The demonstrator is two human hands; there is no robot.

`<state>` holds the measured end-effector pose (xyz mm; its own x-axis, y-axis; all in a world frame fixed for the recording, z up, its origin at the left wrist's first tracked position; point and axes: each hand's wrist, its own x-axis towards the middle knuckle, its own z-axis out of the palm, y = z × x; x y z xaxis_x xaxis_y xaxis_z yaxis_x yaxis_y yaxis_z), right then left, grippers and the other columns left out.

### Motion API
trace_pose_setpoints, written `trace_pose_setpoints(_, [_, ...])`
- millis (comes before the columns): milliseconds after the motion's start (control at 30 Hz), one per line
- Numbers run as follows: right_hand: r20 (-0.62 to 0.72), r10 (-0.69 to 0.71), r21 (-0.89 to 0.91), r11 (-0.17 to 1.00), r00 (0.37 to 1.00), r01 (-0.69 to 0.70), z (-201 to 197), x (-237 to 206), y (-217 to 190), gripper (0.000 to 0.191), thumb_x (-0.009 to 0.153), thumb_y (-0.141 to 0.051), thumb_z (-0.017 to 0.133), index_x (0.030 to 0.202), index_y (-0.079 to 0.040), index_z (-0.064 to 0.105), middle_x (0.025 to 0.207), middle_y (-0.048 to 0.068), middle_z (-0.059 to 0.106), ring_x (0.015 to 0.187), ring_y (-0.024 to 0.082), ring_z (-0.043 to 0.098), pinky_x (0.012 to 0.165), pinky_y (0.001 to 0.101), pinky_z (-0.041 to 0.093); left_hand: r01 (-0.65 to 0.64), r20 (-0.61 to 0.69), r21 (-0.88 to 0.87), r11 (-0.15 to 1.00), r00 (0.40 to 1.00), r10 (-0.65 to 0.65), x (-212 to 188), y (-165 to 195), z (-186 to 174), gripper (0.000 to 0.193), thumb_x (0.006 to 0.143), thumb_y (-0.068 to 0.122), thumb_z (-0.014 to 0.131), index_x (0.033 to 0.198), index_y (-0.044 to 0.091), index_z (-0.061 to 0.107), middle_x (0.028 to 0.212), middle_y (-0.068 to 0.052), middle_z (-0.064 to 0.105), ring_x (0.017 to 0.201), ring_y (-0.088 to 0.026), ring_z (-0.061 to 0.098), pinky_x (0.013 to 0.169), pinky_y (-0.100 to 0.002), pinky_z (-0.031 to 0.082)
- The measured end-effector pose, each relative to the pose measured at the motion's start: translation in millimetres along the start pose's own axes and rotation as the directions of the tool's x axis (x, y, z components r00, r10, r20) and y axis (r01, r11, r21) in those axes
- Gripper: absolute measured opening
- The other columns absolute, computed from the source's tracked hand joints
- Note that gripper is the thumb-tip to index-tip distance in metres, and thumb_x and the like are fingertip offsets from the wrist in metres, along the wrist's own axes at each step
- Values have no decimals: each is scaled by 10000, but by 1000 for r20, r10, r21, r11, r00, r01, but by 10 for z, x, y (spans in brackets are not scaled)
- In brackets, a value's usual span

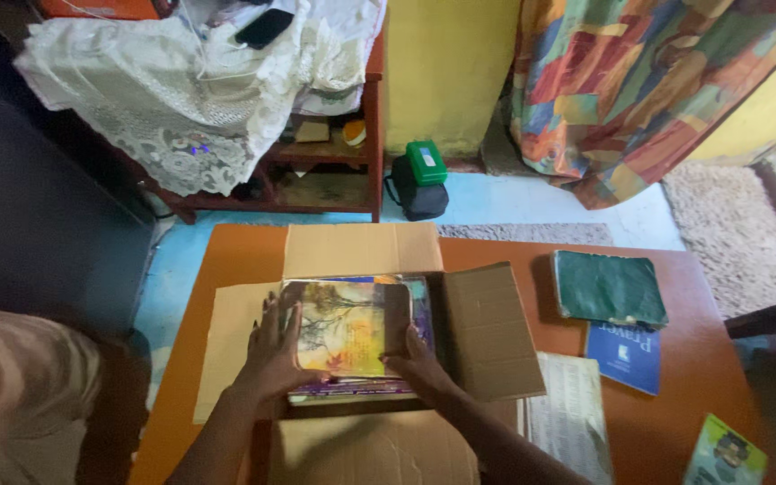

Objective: The person packs books one at a time into an open cardboard box on a table, stacking each book on top of the others and pressing the stack down to fit them. They pick up books from the table and from a nearby pile, including a green-covered book and a small reader, and place them into the box.

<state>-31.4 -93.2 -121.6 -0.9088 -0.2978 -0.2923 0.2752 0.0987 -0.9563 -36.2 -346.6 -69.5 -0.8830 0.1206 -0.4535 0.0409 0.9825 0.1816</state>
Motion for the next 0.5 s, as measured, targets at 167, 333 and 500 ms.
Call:
trace_pose_setpoints(167, [-41,-2,-264,964,999,-9,11,-83,-112,969,911,-182,676,1584,72,25,1395,123,563,1218,186,621,1035,309,492,-22,-10,-66,998,1000,21,-6,-82,-29,1483,623,635,925,1625,267,-105,1689,-184,-247,1582,-391,-134,1253,-632,104])
trace_pose_setpoints(333, [49,59,-126,991,997,-52,-103,-218,-100,999,904,-219,678,1612,-1,7,1306,155,632,1139,193,643,1003,313,496,22,-17,58,998,1000,-21,-51,-18,32,1459,654,686,895,1631,205,-77,1693,-204,-216,1586,-422,-126,1248,-647,76])
trace_pose_setpoints(500, [40,-63,-140,988,997,68,-177,-246,58,882,926,-176,610,1650,-21,132,1286,208,662,1147,225,670,1035,349,509,-14,-56,165,986,998,23,-112,234,154,1309,750,651,828,1630,195,-28,1726,-149,-171,1596,-387,-99,1261,-620,29])
